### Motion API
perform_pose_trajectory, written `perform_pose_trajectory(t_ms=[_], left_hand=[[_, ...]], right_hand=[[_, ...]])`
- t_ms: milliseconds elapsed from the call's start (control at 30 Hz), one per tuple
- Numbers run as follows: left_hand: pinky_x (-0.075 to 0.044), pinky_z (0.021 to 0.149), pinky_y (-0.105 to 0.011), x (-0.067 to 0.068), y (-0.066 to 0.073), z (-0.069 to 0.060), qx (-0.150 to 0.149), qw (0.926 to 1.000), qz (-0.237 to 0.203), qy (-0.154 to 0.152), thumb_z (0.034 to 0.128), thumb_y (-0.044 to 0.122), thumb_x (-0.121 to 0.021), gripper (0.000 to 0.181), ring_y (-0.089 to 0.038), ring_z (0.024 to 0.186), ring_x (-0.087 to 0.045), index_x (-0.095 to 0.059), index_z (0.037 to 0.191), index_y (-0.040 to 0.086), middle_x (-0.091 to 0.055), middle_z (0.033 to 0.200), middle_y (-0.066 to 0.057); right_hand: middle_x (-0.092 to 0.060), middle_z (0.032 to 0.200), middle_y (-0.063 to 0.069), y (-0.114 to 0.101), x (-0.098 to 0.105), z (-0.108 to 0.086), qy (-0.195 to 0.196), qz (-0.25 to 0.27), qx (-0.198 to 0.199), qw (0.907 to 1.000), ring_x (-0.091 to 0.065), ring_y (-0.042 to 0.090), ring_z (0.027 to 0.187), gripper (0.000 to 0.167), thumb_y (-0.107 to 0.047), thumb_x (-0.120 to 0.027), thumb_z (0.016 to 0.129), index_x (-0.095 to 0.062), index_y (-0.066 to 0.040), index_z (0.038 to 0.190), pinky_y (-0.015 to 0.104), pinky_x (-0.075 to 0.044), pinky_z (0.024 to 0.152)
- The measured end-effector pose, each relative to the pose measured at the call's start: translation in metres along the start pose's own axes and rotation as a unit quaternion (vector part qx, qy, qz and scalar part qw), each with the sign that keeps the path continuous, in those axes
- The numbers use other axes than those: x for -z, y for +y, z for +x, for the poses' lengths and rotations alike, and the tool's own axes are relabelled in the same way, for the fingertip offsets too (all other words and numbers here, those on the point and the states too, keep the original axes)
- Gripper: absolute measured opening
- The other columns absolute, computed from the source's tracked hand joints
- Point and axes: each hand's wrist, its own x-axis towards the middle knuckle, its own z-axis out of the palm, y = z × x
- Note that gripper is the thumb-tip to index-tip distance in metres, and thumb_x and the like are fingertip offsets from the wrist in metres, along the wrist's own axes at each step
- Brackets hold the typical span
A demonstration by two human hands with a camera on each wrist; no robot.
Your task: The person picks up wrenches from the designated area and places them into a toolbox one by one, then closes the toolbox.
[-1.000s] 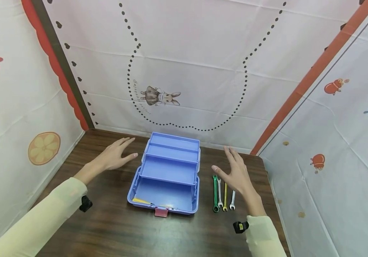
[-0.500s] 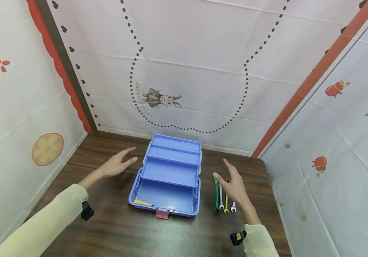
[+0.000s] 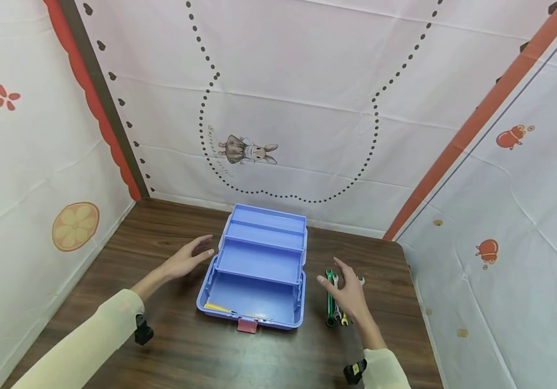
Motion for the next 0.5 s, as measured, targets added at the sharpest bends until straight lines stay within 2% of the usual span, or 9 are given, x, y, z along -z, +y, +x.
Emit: perform_pose_trajectory(t_ms=[133,167,300,400,500], left_hand=[[-0.037,0.120,-0.059,-0.008,-0.003,0.005,-0.005,0.9995,-0.031,-0.001,0.1110,0.039,-0.057,0.069,-0.045,0.149,-0.042,-0.031,0.166,0.006,-0.039,0.164,-0.026],[-0.037,0.120,-0.059,-0.010,-0.004,0.006,-0.005,0.9993,-0.038,0.000,0.1111,0.039,-0.057,0.069,-0.045,0.148,-0.042,-0.031,0.165,0.006,-0.039,0.164,-0.026],[-0.037,0.120,-0.058,-0.014,-0.005,0.010,0.006,0.9984,-0.056,-0.001,0.1119,0.037,-0.056,0.067,-0.045,0.149,-0.041,-0.030,0.166,0.006,-0.038,0.164,-0.026],[-0.037,0.121,-0.058,-0.017,-0.005,0.011,0.020,0.9975,-0.068,-0.003,0.1123,0.035,-0.055,0.065,-0.043,0.149,-0.041,-0.031,0.166,0.007,-0.038,0.165,-0.024],[-0.038,0.120,-0.057,-0.020,-0.007,0.012,0.020,0.9970,-0.075,-0.006,0.1130,0.032,-0.054,0.064,-0.044,0.148,-0.043,-0.030,0.166,0.006,-0.039,0.164,-0.025]], right_hand=[[-0.051,0.155,0.025,0.006,-0.007,-0.003,0.001,0.015,-0.015,0.9998,-0.049,0.044,0.141,0.082,-0.045,-0.078,0.097,-0.042,-0.005,0.160,0.066,-0.038,0.116],[-0.052,0.154,0.026,0.007,-0.009,-0.004,0.001,0.017,-0.020,0.9996,-0.050,0.043,0.140,0.082,-0.045,-0.078,0.097,-0.043,-0.005,0.159,0.063,-0.044,0.113],[-0.056,0.148,0.026,0.012,-0.016,-0.007,0.015,0.018,-0.034,0.9991,-0.057,0.043,0.132,0.080,-0.044,-0.081,0.095,-0.048,-0.003,0.155,0.061,-0.049,0.108],[-0.059,0.143,0.027,0.015,-0.021,-0.009,0.020,0.019,-0.030,0.9992,-0.061,0.044,0.126,0.079,-0.041,-0.083,0.094,-0.050,0.000,0.153,0.060,-0.052,0.103],[-0.061,0.139,0.027,0.016,-0.024,-0.011,0.026,0.016,-0.020,0.9993,-0.063,0.043,0.123,0.078,-0.039,-0.084,0.093,-0.052,0.003,0.150,0.057,-0.055,0.100]])
